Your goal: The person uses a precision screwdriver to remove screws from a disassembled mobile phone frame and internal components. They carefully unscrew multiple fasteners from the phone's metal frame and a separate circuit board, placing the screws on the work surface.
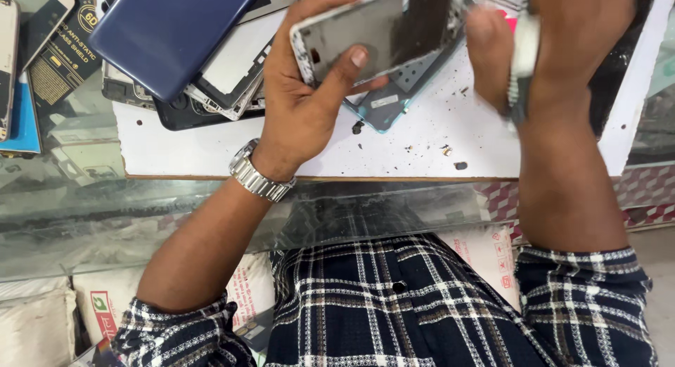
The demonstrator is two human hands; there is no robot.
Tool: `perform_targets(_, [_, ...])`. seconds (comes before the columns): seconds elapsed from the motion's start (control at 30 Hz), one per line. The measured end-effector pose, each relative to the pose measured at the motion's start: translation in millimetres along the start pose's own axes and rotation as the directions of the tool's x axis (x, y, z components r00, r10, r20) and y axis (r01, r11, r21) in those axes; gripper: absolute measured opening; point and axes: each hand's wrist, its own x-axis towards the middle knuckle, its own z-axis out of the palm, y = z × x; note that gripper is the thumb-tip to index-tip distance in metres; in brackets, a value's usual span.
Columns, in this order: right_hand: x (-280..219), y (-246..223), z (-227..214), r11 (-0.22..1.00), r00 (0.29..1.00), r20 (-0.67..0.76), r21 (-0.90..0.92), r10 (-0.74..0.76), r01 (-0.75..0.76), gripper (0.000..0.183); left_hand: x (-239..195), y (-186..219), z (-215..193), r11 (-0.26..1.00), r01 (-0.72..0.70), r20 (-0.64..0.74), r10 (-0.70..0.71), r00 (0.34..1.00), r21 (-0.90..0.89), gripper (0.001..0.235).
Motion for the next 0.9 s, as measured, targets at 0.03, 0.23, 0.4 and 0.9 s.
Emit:
perform_targets(0.03, [2, -8, -1, 0.997, 0.996, 0.048, 0.011, 0.073, -0.074, 0.020, 0, 0, 1, 1.000, 0.002, 0.003, -0.002, 1.000, -0.010, 0.034])
perform_targets(0.23, [8, -33, 15, 0.908, 0.983, 0.019, 0.387, -0.181, 0.160, 0.025, 1, -1, -2, 0.995, -0.051, -0.084, 0.058, 0.995, 0.082, 0.028])
perform_targets(0.4, [11, -38, 18, 0.912, 0.976, -0.023, 0.351, -0.218, 0.212, 0.028, -2, -4, -4, 0.989, -0.079, -0.140, 0.096, 0.985, 0.127, 0.021])
perform_targets(0.9, [7, -37, 26, 0.933, 0.978, -0.060, 0.293, -0.199, 0.208, 0.027, 0, -4, -6, 0.972, -0.146, -0.068, 0.161, 0.985, 0.184, 0.019])
